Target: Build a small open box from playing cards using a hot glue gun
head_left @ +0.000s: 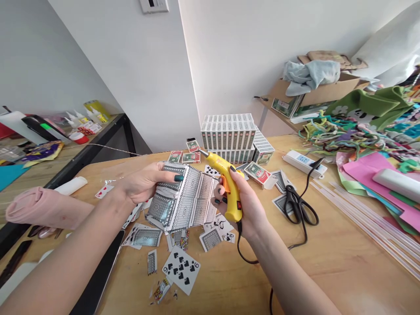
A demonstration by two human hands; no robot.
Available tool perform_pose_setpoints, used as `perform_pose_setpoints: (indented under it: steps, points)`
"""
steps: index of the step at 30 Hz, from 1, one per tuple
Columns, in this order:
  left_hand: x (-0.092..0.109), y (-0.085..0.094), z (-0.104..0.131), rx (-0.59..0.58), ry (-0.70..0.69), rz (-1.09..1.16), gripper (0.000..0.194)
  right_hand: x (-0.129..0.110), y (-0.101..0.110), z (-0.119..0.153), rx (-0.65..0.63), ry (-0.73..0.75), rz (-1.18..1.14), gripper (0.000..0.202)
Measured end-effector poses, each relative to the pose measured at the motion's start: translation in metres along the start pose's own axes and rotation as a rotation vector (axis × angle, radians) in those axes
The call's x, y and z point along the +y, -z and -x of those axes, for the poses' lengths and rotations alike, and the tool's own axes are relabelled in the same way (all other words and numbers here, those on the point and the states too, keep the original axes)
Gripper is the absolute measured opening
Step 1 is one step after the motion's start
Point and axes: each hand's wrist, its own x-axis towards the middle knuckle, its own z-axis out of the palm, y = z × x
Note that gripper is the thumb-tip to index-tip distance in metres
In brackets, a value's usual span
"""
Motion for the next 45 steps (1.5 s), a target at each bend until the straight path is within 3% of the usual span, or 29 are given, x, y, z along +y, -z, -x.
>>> perform_pose_setpoints:
  steps: [11,16,23,26,31,35,40,45]
  points:
    - [-0.004,-0.003,-0.004,-0.011,0.006,0.025,0.035,-0.002,-0.001,0.002,-0.023,0.042,-0.033,0.03]
    - [-0.006,-0.003,-0.005,-0.007,-0.06,0.028,0.036,-0.003,0.0,0.001,-0.014,0.066,0.018,0.03]
    - [-0.006,0.004,-0.005,0.078,-0.009,0.063,0.022,-0.003,0.001,0.001,-0.011,0.076,0.038,0.031]
    - [-0.006,0.004,-0.005,0.083,0.008,0.078,0.024,-0.002,0.0,0.001,-0.01,0.066,0.019,0.031]
    - [-0.005,0.0,-0.006,0.087,0.009,0.083,0.012,-0.002,0.0,0.0,-0.013,0.065,0.009,0.032]
    - [-0.004,-0.004,-0.008,0.073,-0.009,0.092,0.018,-0.004,0.0,0.001,-0.019,0.024,-0.05,0.032]
    - [-0.004,-0.003,-0.011,0.153,-0.029,0.126,0.018,-0.005,0.001,0.001,-0.037,0.017,-0.106,0.03]
    - [-0.002,-0.001,-0.011,0.128,-0.016,0.098,0.016,-0.005,0.001,0.001,-0.037,-0.004,-0.118,0.032]
